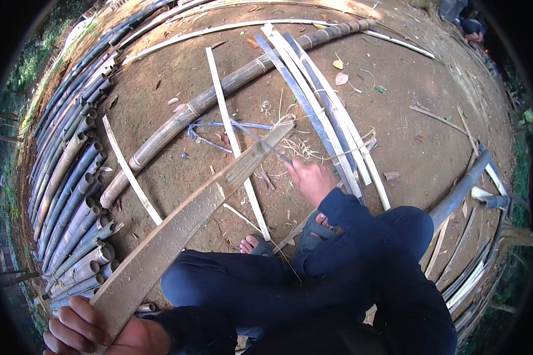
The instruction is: The person shaves and thins strips of bamboo using a machete while sitting on the ground outdoors. The person holds the bamboo strips by hand and repeatedly slides the blade along the surface to remove material.
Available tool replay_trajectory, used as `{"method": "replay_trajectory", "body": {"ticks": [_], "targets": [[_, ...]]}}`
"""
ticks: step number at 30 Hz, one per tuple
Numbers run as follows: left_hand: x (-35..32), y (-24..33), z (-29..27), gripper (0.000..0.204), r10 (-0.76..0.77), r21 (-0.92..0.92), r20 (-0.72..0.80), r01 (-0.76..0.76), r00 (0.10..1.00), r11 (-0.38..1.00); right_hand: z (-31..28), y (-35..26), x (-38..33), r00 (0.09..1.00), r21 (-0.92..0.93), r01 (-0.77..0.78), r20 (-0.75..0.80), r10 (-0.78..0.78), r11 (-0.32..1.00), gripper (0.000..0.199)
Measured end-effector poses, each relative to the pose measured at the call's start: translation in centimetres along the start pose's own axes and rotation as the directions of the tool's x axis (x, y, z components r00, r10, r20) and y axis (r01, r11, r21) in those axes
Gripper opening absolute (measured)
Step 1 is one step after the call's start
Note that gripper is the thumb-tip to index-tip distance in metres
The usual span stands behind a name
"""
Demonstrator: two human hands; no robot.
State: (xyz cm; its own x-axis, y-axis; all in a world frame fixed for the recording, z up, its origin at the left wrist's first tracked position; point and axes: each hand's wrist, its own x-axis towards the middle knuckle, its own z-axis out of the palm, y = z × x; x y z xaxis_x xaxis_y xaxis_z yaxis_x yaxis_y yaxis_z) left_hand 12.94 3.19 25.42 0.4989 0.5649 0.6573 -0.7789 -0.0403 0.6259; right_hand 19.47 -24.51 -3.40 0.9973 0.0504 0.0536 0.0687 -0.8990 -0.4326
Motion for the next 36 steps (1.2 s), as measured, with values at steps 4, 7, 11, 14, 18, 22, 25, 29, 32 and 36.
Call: {"method": "replay_trajectory", "body": {"ticks": [4, 7, 11, 14, 18, 22, 25, 29, 32, 36], "targets": [[0.0, 0.0, 0.6, 0.040, 0.057, 0.056, 0.004, -0.057, 0.998, 0.997, 0.8, 0.2, 0.4, 0.989, 0.050, 0.113, -0.104, -0.107, 0.992, 0.034], [0.2, -0.6, 1.1, 0.040, 0.057, 0.061, 0.002, -0.057, 0.998, 0.997, 4.0, 8.7, 2.7, 0.983, -0.096, -0.182, 0.019, 0.185, 0.979, 0.034], [0.7, -0.9, -0.1, 0.040, 0.074, 0.117, -0.053, -0.068, 0.996, 0.991, 3.6, 4.8, 2.6, 0.990, -0.053, -0.091, 0.107, 0.096, 0.994, 0.033], [1.2, -1.0, -0.2, 0.039, 0.042, 0.087, -0.044, -0.038, 0.998, 0.995, 2.8, 4.9, 4.1, 0.996, -0.025, -0.024, 0.086, 0.026, 0.999, 0.037], [1.4, -1.2, 0.1, 0.038, -0.043, 0.017, -0.028, 0.044, 0.999, 0.999, 8.1, 13.1, 6.4, 0.969, -0.116, -0.227, 0.076, 0.236, 0.967, 0.042], [1.8, -1.5, -1.1, 0.037, -0.058, 0.074, -0.169, 0.072, 0.984, 0.995, 5.9, 7.2, 6.5, 0.982, -0.129, -0.083, 0.161, 0.103, 0.988, 0.039], [1.3, -0.9, -1.1, 0.039, -0.100, 0.114, -0.159, 0.119, 0.982, 0.986, 4.0, 5.5, 5.0, 0.986, -0.012, 0.151, 0.067, -0.150, 0.988, 0.037], [0.7, -0.5, -0.5, 0.041, -0.197, 0.204, -0.156, 0.227, 0.968, 0.952, 9.2, 16.8, 6.6, 0.965, -0.155, -0.247, 0.046, 0.256, 0.957, 0.035], [1.1, -0.8, -0.4, 0.045, -0.127, 0.221, -0.179, 0.165, 0.976, 0.961, 9.7, 14.1, 7.4, 0.969, -0.154, -0.164, 0.162, 0.189, 0.974, 0.034], [2.4, -1.3, -1.5, 0.046, -0.068, 0.112, -0.132, 0.083, 0.989, 0.990, 6.7, 9.2, 7.6, 0.967, -0.146, -0.125, 0.202, 0.154, 0.981, 0.035]]}}
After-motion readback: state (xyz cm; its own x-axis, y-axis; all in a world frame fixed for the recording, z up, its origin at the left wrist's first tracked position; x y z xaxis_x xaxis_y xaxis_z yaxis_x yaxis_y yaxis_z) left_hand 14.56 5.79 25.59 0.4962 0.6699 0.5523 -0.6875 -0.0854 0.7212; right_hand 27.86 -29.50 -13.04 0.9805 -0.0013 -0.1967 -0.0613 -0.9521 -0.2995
